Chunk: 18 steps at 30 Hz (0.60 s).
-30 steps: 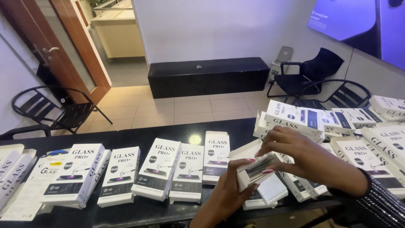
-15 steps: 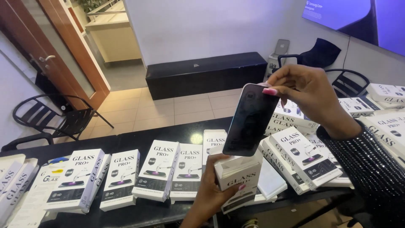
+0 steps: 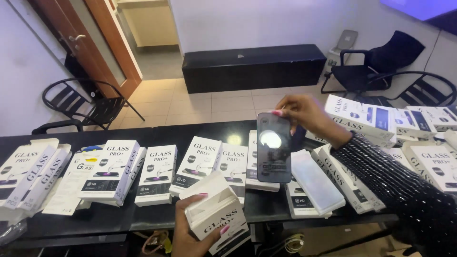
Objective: Checking the contents of screen protector boxes and stacking them neatly on a counter.
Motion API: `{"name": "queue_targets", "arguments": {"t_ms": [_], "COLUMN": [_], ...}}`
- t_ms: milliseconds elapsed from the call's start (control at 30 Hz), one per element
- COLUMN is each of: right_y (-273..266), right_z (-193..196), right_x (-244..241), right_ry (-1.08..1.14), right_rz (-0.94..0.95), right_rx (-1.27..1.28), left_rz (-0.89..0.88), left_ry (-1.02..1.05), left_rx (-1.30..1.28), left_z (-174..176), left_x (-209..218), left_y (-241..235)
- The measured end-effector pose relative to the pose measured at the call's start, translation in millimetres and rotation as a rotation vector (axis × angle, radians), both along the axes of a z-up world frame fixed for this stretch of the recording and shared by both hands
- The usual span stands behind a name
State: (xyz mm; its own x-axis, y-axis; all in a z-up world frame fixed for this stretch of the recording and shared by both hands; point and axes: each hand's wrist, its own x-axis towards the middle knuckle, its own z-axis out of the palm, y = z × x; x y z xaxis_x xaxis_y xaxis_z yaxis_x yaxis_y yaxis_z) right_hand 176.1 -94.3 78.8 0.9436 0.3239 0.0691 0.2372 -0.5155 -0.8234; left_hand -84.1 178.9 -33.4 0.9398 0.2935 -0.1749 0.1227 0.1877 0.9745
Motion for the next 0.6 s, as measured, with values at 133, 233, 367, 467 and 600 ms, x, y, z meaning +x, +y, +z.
{"name": "queue_targets", "arguments": {"t_ms": [133, 233, 367, 467, 600], "right_y": [18, 8, -33, -60, -75], "right_z": [-73, -100, -90, -95, -109], "right_x": [28, 32, -10, -56, -102], "right_ry": [0.198, 0.11, -0.277, -0.072, 0.107], "right_rz": [0.03, 0.01, 0.099, 0.042, -0.056], "right_rx": [0.06, -0.22, -0.95, -1.095, -1.13], "left_rz": [0.069, -0.044, -0.119, -0.208, -0.381], "left_ry": [0.079, -0.03, -0.343, -0.589, -0.627], "left_rx": [0.021, 0.161, 0.351, 0.449, 0.446], "left_z": [3, -11, -30, -35, -44], "left_x": [-7, -5, 3, 13, 34], "left_y": [-1, -2, -17, -30, -52]}}
